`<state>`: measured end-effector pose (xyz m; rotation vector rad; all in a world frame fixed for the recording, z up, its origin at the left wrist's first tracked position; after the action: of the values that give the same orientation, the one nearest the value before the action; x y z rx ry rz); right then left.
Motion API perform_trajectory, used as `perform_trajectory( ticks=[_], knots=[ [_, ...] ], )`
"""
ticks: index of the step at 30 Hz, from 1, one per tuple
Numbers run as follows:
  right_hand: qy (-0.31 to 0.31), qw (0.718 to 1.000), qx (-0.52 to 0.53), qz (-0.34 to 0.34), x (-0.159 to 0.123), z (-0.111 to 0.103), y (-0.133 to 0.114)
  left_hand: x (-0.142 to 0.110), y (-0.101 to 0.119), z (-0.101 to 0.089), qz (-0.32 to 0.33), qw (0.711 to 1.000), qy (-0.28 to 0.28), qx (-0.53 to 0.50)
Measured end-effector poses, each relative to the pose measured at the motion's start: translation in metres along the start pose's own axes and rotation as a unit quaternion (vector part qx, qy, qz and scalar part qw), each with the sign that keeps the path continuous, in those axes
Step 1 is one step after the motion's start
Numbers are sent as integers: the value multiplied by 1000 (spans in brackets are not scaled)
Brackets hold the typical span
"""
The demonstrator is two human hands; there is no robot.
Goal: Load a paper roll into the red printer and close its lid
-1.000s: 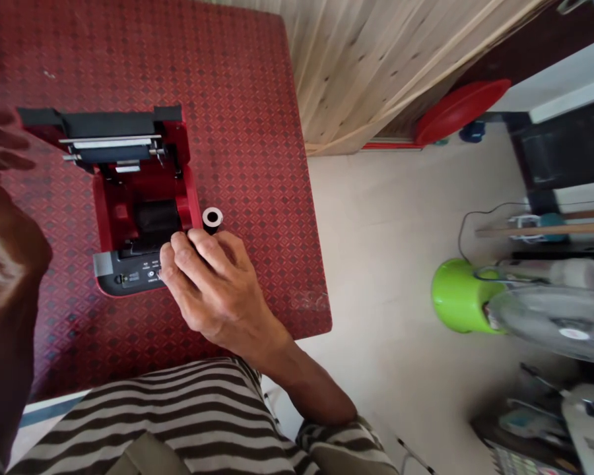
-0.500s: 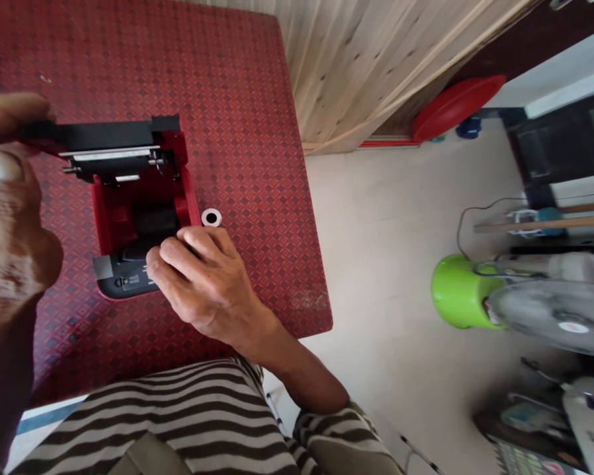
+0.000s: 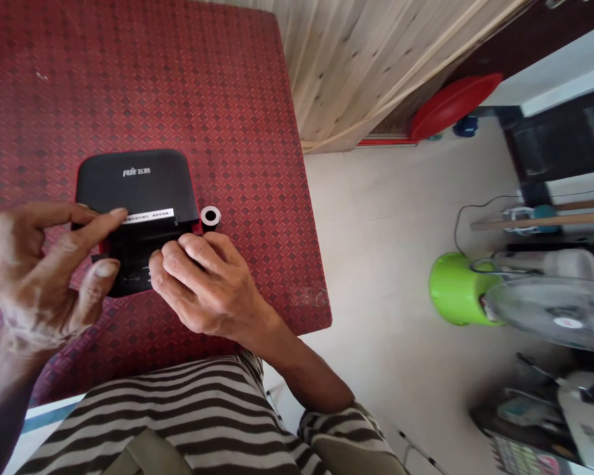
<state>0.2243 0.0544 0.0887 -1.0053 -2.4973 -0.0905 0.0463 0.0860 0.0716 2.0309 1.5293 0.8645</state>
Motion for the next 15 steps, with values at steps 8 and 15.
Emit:
perform_trajectory(
  ticks=[8,15],
  knots=[
    [32,999,-3,14,-4,-2,1,-13,-2,11,120,988,-36,91],
    [35,998,-22,36,-7,-2,1,-17,5,13,186,964,-52,180]
  ],
)
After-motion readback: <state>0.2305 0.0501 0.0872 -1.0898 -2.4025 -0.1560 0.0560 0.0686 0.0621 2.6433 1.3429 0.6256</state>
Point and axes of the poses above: each hand's wrist, its own x-axis towards the middle knuckle, its own z-axis out of the palm, y = z × x, the point moved 7 cm from there along x, towards the middle knuckle, and after that the axes turned 9 degrees about -y, right-handed, at the moved point
